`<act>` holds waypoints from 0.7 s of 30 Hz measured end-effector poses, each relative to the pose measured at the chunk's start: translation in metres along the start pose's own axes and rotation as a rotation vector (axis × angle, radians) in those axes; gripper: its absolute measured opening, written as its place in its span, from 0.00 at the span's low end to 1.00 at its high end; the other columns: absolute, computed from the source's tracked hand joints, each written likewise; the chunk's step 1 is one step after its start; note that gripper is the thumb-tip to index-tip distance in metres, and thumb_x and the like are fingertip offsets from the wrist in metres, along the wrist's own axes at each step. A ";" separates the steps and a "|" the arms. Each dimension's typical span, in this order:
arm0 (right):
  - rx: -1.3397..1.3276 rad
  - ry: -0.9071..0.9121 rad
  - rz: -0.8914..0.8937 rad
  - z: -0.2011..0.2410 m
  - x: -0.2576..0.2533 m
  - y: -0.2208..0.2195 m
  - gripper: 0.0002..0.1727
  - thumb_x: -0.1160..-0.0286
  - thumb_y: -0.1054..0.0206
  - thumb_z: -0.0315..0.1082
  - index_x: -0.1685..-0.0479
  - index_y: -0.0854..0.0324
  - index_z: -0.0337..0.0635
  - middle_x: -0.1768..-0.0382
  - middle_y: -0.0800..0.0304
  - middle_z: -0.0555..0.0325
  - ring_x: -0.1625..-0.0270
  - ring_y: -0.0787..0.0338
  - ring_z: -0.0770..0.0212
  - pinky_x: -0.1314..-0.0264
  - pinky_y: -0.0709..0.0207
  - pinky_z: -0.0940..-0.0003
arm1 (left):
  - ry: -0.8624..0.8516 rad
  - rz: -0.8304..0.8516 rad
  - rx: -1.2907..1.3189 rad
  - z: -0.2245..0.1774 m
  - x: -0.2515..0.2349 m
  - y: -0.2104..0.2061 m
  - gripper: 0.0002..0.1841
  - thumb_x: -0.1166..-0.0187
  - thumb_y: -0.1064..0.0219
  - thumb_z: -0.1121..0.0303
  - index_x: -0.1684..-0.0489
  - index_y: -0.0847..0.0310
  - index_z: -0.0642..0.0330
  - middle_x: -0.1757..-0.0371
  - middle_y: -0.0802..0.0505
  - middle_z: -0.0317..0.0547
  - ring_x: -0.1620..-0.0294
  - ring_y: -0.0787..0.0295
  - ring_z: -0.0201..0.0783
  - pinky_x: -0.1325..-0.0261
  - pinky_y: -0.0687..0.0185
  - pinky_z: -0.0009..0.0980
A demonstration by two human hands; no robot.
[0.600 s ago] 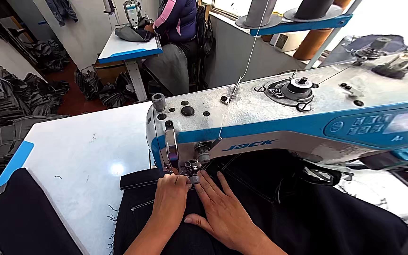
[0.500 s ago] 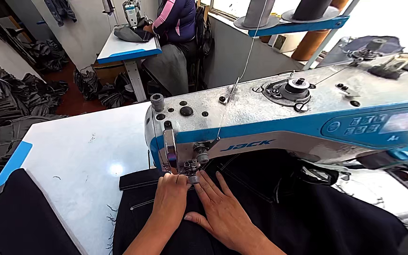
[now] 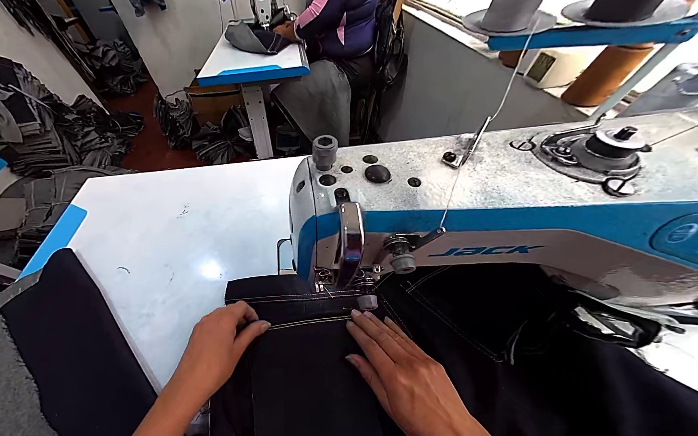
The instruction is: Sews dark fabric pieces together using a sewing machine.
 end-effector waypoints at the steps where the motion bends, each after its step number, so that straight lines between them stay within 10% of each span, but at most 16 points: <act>1: -0.009 -0.009 -0.002 0.000 0.000 0.000 0.26 0.09 0.48 0.50 0.39 0.11 0.41 0.34 0.08 0.53 0.29 0.10 0.54 0.23 0.21 0.57 | -0.001 -0.039 0.033 0.004 0.000 0.002 0.14 0.21 0.29 0.56 0.61 0.11 0.59 0.71 0.11 0.43 0.68 0.13 0.41 0.59 0.17 0.44; 6: -0.031 -0.039 -0.003 0.000 0.000 -0.001 0.27 0.09 0.49 0.51 0.38 0.10 0.41 0.33 0.08 0.54 0.27 0.11 0.53 0.22 0.22 0.56 | -0.194 -0.373 -0.174 -0.045 0.012 0.003 0.14 0.29 0.23 0.65 0.51 0.10 0.64 0.49 0.09 0.58 0.46 0.11 0.62 0.46 0.18 0.59; 9: -0.068 -0.051 0.001 -0.001 0.000 0.001 0.24 0.09 0.48 0.46 0.39 0.09 0.41 0.34 0.07 0.54 0.28 0.11 0.54 0.22 0.22 0.57 | -0.308 -0.251 -0.141 -0.098 0.032 -0.033 0.25 0.22 0.34 0.47 0.37 0.12 0.56 0.30 0.11 0.56 0.27 0.18 0.64 0.30 0.26 0.69; 11: -0.072 -0.062 -0.005 -0.005 -0.006 0.006 0.21 0.13 0.46 0.40 0.46 0.06 0.43 0.39 0.05 0.57 0.33 0.07 0.55 0.30 0.15 0.60 | -0.326 -0.117 -0.133 -0.115 0.042 -0.064 0.43 0.25 0.44 0.29 0.20 0.23 0.55 0.16 0.23 0.56 0.13 0.35 0.70 0.24 0.50 0.83; 15: -0.106 -0.052 0.060 -0.026 -0.027 0.012 0.18 0.18 0.43 0.43 0.60 0.04 0.54 0.49 0.01 0.68 0.53 0.02 0.66 0.64 0.11 0.64 | -0.353 -0.081 -0.228 -0.117 0.046 -0.076 0.49 0.27 0.56 0.22 0.12 0.32 0.47 0.11 0.30 0.58 0.11 0.44 0.74 0.28 0.59 0.90; 21: -0.096 -0.054 0.006 -0.028 -0.033 0.007 0.15 0.20 0.38 0.43 0.62 0.04 0.53 0.55 0.02 0.66 0.56 0.04 0.66 0.61 0.13 0.70 | -0.379 -0.136 -0.257 -0.116 0.046 -0.076 0.48 0.27 0.57 0.21 0.13 0.31 0.44 0.12 0.28 0.58 0.13 0.40 0.74 0.30 0.55 0.89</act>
Point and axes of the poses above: each hand's wrist, its own x-axis away from the middle knuckle, its own y-axis out of the back of the hand, z = x × y, the point moved 7 cm from there along -x, towards the middle knuckle
